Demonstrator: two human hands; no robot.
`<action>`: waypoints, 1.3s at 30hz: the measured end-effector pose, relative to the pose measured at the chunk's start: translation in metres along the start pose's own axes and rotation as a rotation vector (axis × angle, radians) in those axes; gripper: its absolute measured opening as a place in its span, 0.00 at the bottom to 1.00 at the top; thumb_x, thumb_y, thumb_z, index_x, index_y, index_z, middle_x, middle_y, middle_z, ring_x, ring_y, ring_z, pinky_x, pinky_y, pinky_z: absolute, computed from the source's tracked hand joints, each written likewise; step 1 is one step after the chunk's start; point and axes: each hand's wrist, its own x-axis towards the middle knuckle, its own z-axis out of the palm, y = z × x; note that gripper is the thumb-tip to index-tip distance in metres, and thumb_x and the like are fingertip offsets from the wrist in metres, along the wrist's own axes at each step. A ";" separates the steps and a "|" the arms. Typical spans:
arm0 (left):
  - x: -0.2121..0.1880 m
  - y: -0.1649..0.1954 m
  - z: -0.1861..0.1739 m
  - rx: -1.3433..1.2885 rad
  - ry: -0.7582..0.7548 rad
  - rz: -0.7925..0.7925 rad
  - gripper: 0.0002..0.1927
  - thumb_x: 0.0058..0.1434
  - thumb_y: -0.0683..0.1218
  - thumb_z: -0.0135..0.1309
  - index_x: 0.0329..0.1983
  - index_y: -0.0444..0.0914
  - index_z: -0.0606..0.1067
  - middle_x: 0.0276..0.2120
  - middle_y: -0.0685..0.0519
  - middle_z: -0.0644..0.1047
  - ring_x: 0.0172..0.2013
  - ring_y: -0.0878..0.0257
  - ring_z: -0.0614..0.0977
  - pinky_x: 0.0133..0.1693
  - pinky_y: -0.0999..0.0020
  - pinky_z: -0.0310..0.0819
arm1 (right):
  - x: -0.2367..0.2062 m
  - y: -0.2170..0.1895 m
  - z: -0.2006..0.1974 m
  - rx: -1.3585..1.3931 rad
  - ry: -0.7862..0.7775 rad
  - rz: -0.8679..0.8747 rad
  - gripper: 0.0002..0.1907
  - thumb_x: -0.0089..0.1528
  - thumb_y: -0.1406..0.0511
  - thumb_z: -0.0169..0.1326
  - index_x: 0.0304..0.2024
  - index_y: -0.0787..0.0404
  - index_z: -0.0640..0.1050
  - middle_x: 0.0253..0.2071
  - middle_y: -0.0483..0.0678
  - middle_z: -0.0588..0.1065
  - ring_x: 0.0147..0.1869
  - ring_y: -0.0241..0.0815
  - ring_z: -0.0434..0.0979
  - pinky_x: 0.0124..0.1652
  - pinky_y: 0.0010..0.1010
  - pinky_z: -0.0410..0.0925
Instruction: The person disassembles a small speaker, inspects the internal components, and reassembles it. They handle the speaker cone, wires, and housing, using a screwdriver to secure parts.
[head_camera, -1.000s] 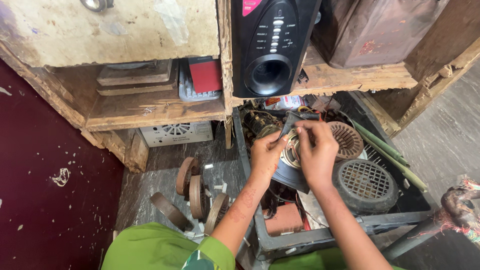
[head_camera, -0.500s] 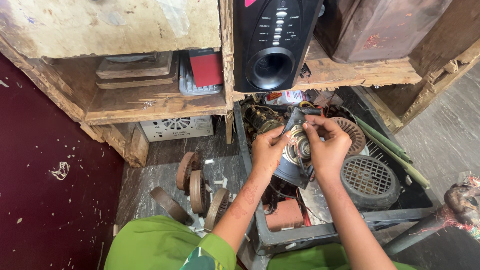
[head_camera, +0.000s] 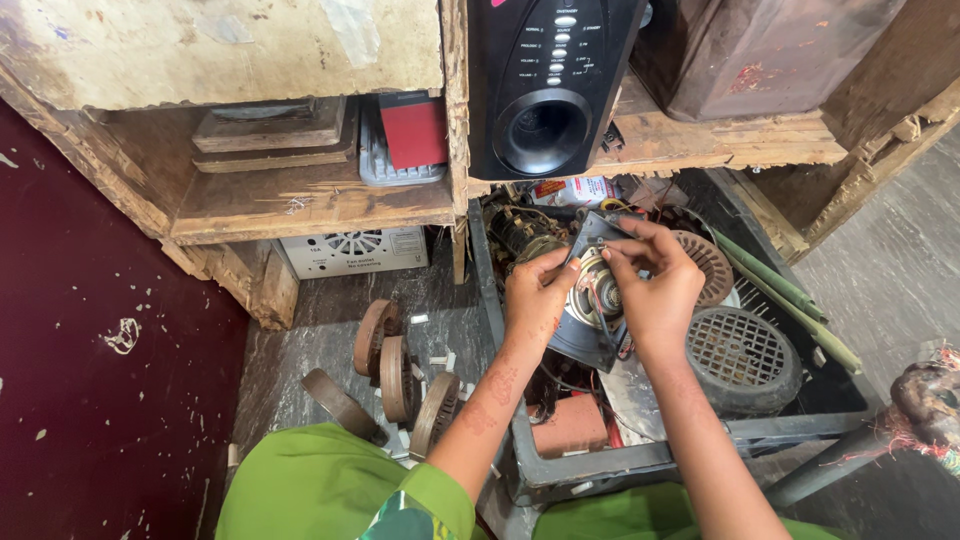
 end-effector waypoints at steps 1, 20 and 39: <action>-0.001 0.001 0.000 0.033 0.008 -0.009 0.15 0.65 0.41 0.58 0.54 0.32 0.81 0.37 0.49 0.85 0.34 0.71 0.81 0.36 0.75 0.73 | -0.001 -0.002 0.000 -0.029 0.005 -0.018 0.17 0.60 0.76 0.61 0.52 0.66 0.78 0.38 0.48 0.83 0.41 0.29 0.81 0.41 0.21 0.72; -0.022 0.057 0.009 0.494 0.082 0.193 0.13 0.64 0.45 0.56 0.52 0.40 0.81 0.32 0.40 0.82 0.31 0.46 0.85 0.35 0.59 0.77 | 0.033 -0.038 -0.004 -0.441 -0.217 -0.152 0.30 0.50 0.77 0.62 0.56 0.64 0.71 0.27 0.52 0.80 0.31 0.48 0.81 0.33 0.34 0.71; -0.030 0.068 -0.007 0.415 0.076 0.251 0.13 0.64 0.44 0.57 0.52 0.41 0.80 0.33 0.42 0.82 0.30 0.51 0.86 0.34 0.62 0.76 | 0.045 -0.011 -0.002 -0.046 -0.264 0.249 0.25 0.48 0.79 0.67 0.47 0.66 0.76 0.34 0.48 0.82 0.35 0.30 0.79 0.37 0.22 0.73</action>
